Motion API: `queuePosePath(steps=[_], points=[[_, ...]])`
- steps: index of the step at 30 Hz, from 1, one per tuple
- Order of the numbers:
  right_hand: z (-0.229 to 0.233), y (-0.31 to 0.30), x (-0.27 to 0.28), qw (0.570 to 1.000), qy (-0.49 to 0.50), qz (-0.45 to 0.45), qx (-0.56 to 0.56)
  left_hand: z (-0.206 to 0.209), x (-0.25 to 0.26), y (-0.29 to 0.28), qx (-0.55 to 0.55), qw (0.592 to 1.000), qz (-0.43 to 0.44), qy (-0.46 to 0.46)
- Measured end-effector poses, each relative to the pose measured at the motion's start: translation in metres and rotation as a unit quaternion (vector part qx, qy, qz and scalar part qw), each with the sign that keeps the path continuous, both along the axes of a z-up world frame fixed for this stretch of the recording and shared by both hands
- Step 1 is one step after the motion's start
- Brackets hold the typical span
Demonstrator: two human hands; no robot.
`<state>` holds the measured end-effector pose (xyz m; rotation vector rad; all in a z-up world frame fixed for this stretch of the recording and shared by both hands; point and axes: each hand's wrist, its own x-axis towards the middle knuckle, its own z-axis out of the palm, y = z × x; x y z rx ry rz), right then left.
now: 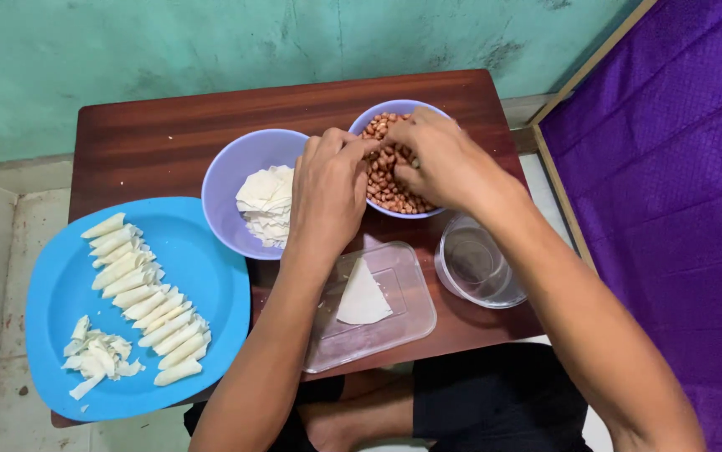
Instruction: Wrapping peanuts in small pieces of dough to prepare snacks.
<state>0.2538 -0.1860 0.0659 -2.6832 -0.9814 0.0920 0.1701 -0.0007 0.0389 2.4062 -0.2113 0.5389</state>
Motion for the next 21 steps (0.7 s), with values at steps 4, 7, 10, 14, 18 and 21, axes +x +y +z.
queuePosePath(steps=[4, 7, 10, 14, 18, 21], points=[[0.048, 0.007, -0.024, 0.995, 0.054, 0.029, 0.072, 0.004, -0.003, 0.000, -0.006, 1.000, -0.005, 0.000], [0.060, -0.003, -0.032, 0.995, 0.031, 0.030, 0.092, 0.000, -0.002, 0.001, -0.009, 1.000, -0.005, -0.008], [0.045, -0.005, -0.032, 0.998, 0.013, 0.015, 0.058, 0.001, -0.001, 0.000, -0.010, 1.000, -0.001, -0.010], [0.023, -0.002, -0.027, 0.997, 0.011, 0.033, 0.062, 0.002, -0.001, 0.000, -0.006, 1.000, -0.003, -0.010], [0.026, -0.014, -0.024, 0.995, -0.021, 0.026, 0.098, -0.001, 0.000, 0.001, -0.006, 1.000, -0.004, -0.010], [0.019, -0.025, -0.016, 0.994, -0.023, 0.003, 0.109, 0.001, -0.002, 0.001, -0.003, 1.000, -0.004, -0.010]])
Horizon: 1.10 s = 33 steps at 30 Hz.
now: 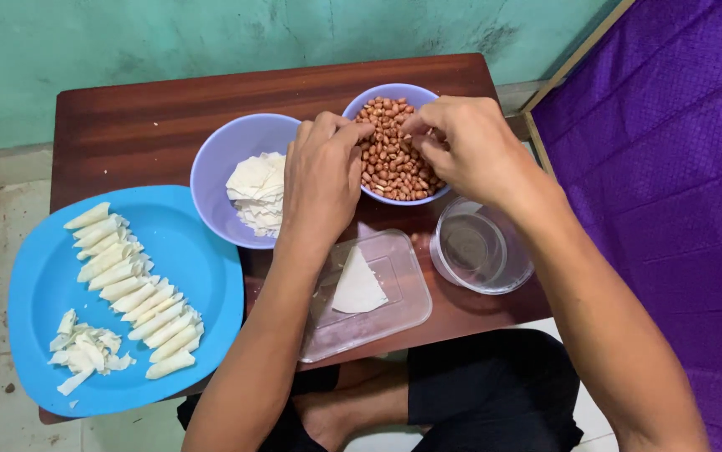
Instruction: Wrapping peanuts in small pieces of dough to prepare snacks.
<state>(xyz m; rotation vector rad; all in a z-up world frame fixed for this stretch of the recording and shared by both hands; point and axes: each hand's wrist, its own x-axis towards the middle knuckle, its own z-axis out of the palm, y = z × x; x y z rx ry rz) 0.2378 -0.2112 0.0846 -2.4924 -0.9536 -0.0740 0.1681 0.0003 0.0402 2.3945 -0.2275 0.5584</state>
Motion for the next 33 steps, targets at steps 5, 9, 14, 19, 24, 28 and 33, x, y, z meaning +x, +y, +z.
queuePosePath(steps=[5, 9, 14, 19, 24, 28, 33], points=[[0.019, 0.004, -0.013, 1.000, -0.017, 0.003, 0.024, 0.001, 0.002, 0.000, 0.003, 1.000, -0.003, 0.000], [0.028, 0.005, -0.045, 0.999, -0.029, 0.016, 0.024, -0.001, 0.001, -0.001, 0.004, 1.000, 0.001, 0.004], [0.030, 0.010, -0.077, 1.000, 0.018, 0.018, -0.011, 0.007, -0.004, -0.001, 0.005, 1.000, 0.000, -0.011], [0.024, 0.004, -0.065, 1.000, -0.012, -0.007, -0.015, 0.015, -0.009, -0.002, 0.011, 1.000, -0.006, -0.019], [0.037, 0.017, -0.056, 0.995, 0.088, -0.027, -0.047, 0.016, -0.015, 0.001, 0.007, 1.000, -0.007, -0.019], [0.038, -0.002, -0.072, 0.999, -0.030, 0.014, -0.021, 0.022, -0.019, 0.000, -0.006, 0.998, -0.031, -0.052], [0.008, 0.002, -0.127, 0.958, -0.118, 0.075, -0.249, 0.026, -0.027, -0.006, -0.035, 0.992, -0.069, -0.102]])
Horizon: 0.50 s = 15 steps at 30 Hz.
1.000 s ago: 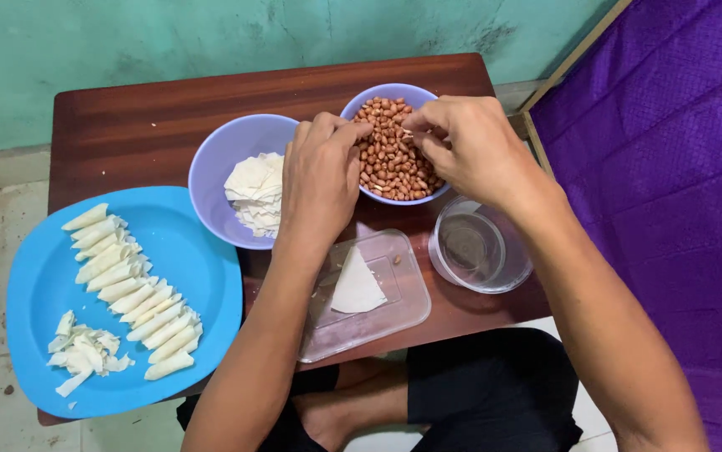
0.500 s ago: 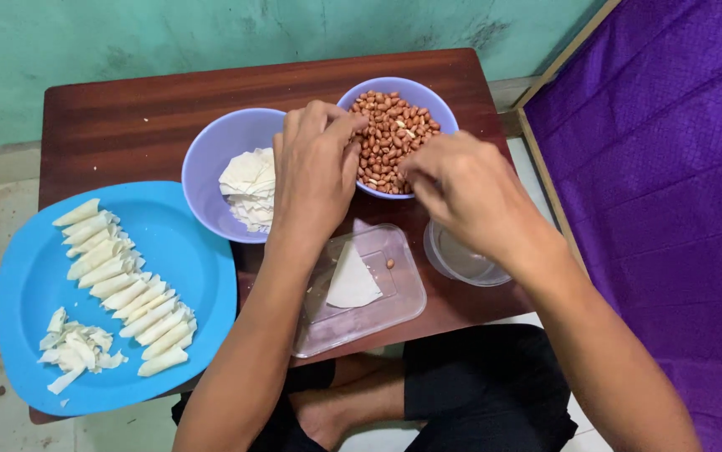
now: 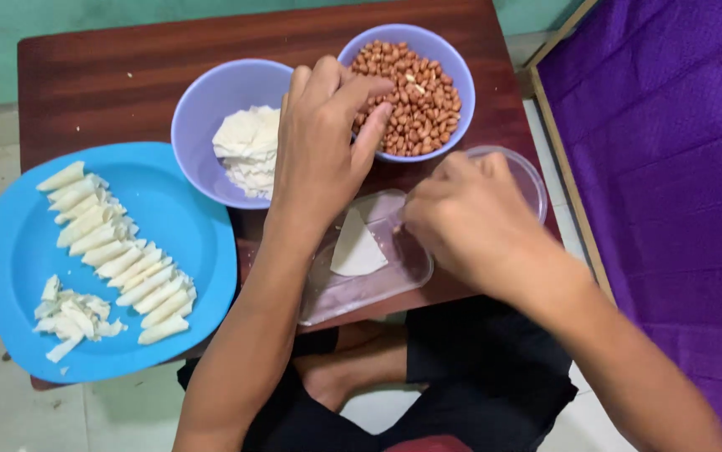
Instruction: Wrapping peanuts in small pieces of dough to prepare snacks.
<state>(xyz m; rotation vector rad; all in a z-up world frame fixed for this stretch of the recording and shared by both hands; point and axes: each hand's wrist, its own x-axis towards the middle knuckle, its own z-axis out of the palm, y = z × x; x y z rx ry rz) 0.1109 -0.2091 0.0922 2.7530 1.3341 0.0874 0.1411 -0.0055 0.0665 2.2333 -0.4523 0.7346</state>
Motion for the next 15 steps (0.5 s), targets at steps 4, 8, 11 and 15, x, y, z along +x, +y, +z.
queuePosePath(steps=[4, 8, 11, 15], points=[[-0.037, 0.006, -0.013, 0.998, -0.047, -0.015, -0.048, -0.004, -0.001, -0.001, 0.010, 1.000, 0.009, -0.013], [-0.038, 0.011, -0.013, 0.994, -0.081, 0.002, -0.067, -0.002, -0.001, 0.001, 0.014, 1.000, 0.009, -0.012], [-0.041, 0.004, -0.006, 0.998, -0.064, 0.000, -0.020, -0.006, 0.001, 0.003, 0.004, 1.000, 0.007, 0.000], [0.002, -0.005, 0.021, 0.991, -0.062, -0.018, 0.118, -0.011, 0.004, 0.005, 0.001, 0.999, 0.020, 0.030]])
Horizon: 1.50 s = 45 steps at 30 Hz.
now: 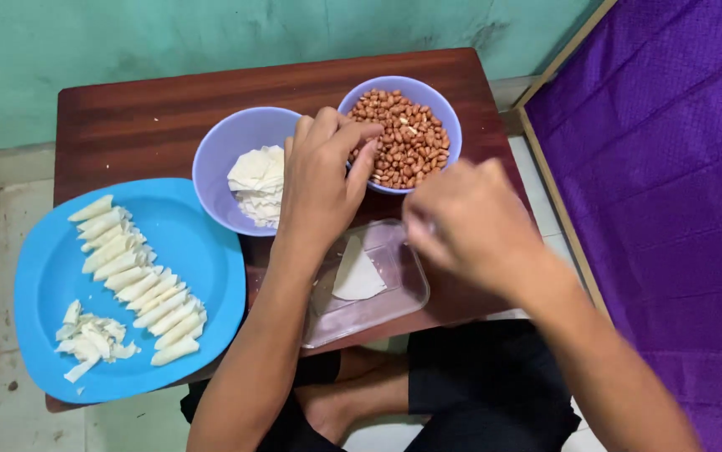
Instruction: Wrapping peanuts in small pieces of dough to prepare snacks.
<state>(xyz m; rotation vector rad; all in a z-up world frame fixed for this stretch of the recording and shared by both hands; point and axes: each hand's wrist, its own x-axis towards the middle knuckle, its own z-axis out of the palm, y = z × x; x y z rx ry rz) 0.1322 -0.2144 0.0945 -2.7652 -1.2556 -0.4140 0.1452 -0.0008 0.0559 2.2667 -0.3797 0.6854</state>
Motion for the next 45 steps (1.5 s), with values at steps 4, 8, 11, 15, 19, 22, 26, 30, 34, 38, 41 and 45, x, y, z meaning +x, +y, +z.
queuePosePath(steps=[4, 8, 11, 15, 19, 22, 26, 30, 34, 38, 41, 45], points=[[0.016, -0.007, 0.035, 0.997, 0.022, -0.053, 0.051, 0.008, 0.016, -0.002, 0.040, 0.997, 0.008, 0.067], [0.013, 0.001, 0.057, 0.993, 0.084, -0.068, 0.049, 0.007, 0.036, -0.001, 0.073, 0.992, 0.003, 0.105], [0.008, 0.007, 0.069, 0.989, 0.119, -0.069, 0.062, -0.005, 0.043, 0.000, 0.087, 0.989, -0.001, 0.119], [-0.032, 0.003, 0.094, 0.980, 0.147, -0.037, 0.125, -0.007, 0.036, -0.004, 0.090, 0.988, -0.010, 0.125], [-0.019, -0.004, 0.087, 0.972, 0.167, -0.033, 0.160, -0.008, 0.032, -0.006, 0.082, 0.989, -0.008, 0.124], [-0.012, -0.007, 0.083, 0.973, 0.148, -0.039, 0.170, -0.006, 0.030, -0.008, 0.084, 0.990, -0.008, 0.116], [-0.010, -0.003, 0.081, 0.976, 0.144, -0.042, 0.157, -0.010, 0.029, -0.008, 0.084, 0.991, -0.003, 0.106], [-0.005, 0.010, 0.078, 0.977, 0.151, -0.032, 0.144, -0.009, 0.030, -0.009, 0.068, 0.993, -0.001, 0.099], [-0.028, 0.007, 0.085, 0.981, 0.146, -0.053, 0.118, -0.010, 0.029, -0.009, 0.066, 0.993, -0.001, 0.097], [-0.024, -0.001, 0.088, 0.978, 0.154, -0.059, 0.128, -0.013, 0.030, -0.008, 0.056, 0.995, 0.000, 0.087], [-0.016, 0.000, 0.085, 0.982, 0.138, -0.058, 0.116, -0.014, 0.031, -0.007, 0.046, 0.997, 0.000, 0.069], [-0.002, 0.016, 0.072, 0.977, 0.149, -0.033, 0.151, -0.014, 0.031, -0.005, 0.012, 0.999, -0.004, 0.047]])
